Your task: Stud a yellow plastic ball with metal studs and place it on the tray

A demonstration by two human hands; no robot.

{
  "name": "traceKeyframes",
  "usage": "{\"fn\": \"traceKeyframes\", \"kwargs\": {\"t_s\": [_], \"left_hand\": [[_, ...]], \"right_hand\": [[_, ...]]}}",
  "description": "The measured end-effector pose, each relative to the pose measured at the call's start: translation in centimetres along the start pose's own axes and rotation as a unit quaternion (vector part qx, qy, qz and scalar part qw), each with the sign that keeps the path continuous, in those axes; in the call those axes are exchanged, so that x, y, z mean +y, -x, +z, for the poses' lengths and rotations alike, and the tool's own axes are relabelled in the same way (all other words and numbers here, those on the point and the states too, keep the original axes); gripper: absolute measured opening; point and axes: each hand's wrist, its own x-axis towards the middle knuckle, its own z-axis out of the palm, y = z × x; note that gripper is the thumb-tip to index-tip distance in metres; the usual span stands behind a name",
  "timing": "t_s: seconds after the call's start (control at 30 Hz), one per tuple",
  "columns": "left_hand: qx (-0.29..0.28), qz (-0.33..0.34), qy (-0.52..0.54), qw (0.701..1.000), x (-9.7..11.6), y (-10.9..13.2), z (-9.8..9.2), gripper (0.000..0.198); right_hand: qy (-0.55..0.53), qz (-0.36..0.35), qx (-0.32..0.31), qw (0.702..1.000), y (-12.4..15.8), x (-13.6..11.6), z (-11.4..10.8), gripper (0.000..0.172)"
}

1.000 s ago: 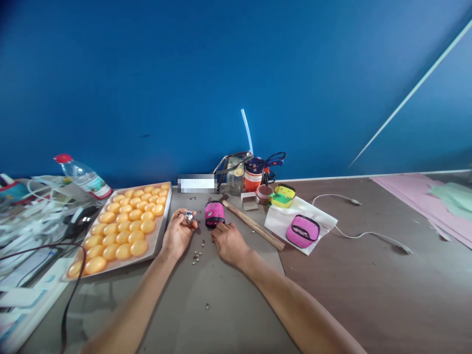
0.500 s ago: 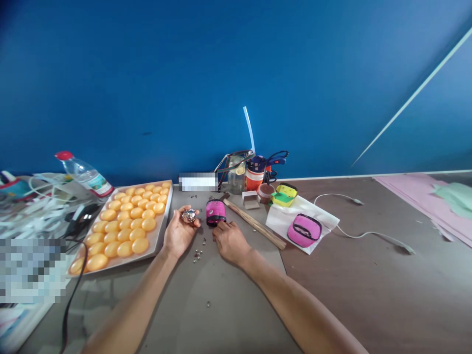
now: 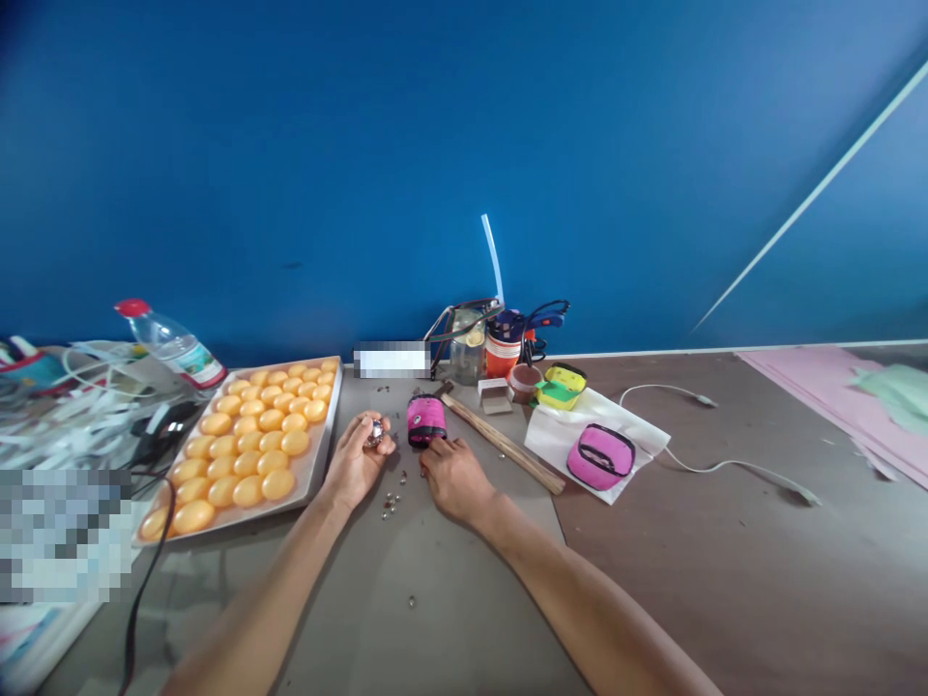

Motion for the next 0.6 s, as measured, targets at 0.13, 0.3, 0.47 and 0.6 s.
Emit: {"fn": "traceKeyframes", "kwargs": {"t_s": [0.13,0.3,0.47,0.6], "left_hand": [[-0.018,-0.008,0.01,1.0,-0.03,0.03,0.22,0.016],[-0.028,-0.03,0.047,0.998,0.3,0.07,0.19,0.025],[-0.026,-0.037,0.04,0.998,0.5,-0.03,0.14,0.023],[-0.015,-0.043,0.034,0.998,0.71,-0.03,0.31,0.019]], "right_hand": [[0.001,0.005,-0.008,1.0,-0.06,-0.07,-0.18,0.012],[-0.004,0.007,-0.01,1.0,-0.01,-0.01,-0.15,0.013],[-0.004,0.006,-0.01,1.0,0.0,0.03,-0.09,0.014],[-0.008,0.011,-0.012,1.0,-0.04,0.04,-0.07,0.014]]}}
